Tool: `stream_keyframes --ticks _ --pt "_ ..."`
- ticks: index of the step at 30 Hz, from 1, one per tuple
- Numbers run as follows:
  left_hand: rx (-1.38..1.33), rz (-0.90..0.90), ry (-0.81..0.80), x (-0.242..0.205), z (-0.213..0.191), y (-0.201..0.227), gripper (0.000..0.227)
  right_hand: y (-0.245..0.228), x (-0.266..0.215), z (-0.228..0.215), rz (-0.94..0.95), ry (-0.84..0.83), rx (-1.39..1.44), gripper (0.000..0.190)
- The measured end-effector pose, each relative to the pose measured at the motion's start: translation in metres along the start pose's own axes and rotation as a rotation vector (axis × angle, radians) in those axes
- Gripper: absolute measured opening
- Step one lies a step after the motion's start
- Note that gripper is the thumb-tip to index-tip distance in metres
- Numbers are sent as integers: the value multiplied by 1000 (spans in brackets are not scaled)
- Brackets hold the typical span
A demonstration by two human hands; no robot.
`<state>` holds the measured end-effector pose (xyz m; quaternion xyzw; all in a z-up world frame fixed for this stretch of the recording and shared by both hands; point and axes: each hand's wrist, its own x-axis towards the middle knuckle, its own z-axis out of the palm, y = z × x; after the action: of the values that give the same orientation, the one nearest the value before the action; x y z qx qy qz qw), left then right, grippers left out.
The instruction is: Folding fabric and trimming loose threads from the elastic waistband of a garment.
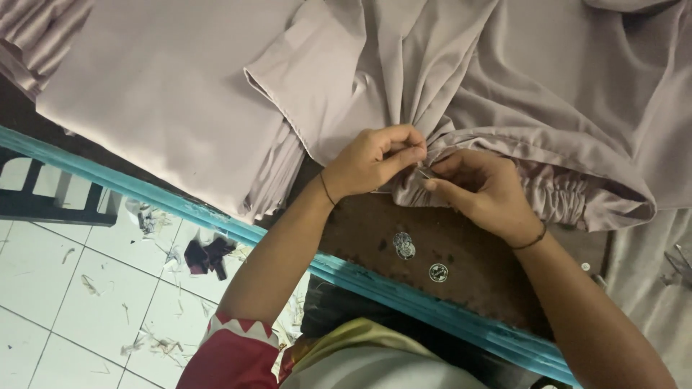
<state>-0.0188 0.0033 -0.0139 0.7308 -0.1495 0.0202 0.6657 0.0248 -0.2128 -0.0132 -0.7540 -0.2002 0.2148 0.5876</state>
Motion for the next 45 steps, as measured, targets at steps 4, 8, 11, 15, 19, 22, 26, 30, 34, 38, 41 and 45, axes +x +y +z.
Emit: stream_keyframes --ticks 4,8,11,15,19,22,26,30,34,38,41,45 --pt "6 -22 -12 -1 0 -1 11 -2 1 1 -18 -11 16 24" --pt "7 -39 -23 -1 0 1 10 -6 1 1 -8 -24 5 22" --pt "18 -27 -20 0 -1 -1 10 -5 1 2 -3 -26 -3 21" --pt "40 -13 -18 -1 -1 -1 12 -8 2 1 -20 -22 9 21" --pt "31 -29 -38 1 -1 0 12 -11 2 -2 -22 -60 27 26" --pt "32 -30 -43 0 -2 1 11 -6 3 -3 -24 -80 27 25" --pt "1 -32 -60 2 -3 -13 9 6 4 -7 -22 -98 59 21" --pt "-34 -76 -68 5 -5 -33 7 5 4 -5 -34 -81 -27 23" --pt "-59 -81 -56 4 -6 -37 11 8 1 -7 -55 -101 -9 33" --pt "-78 -99 -56 4 -8 -28 14 4 -2 -8 -104 -115 -16 32" --pt "24 167 199 7 -8 -39 6 16 2 -15 -143 -114 129 33" --pt "243 318 341 -28 -14 13 7 4 -6 -47 -127 -94 445 17"
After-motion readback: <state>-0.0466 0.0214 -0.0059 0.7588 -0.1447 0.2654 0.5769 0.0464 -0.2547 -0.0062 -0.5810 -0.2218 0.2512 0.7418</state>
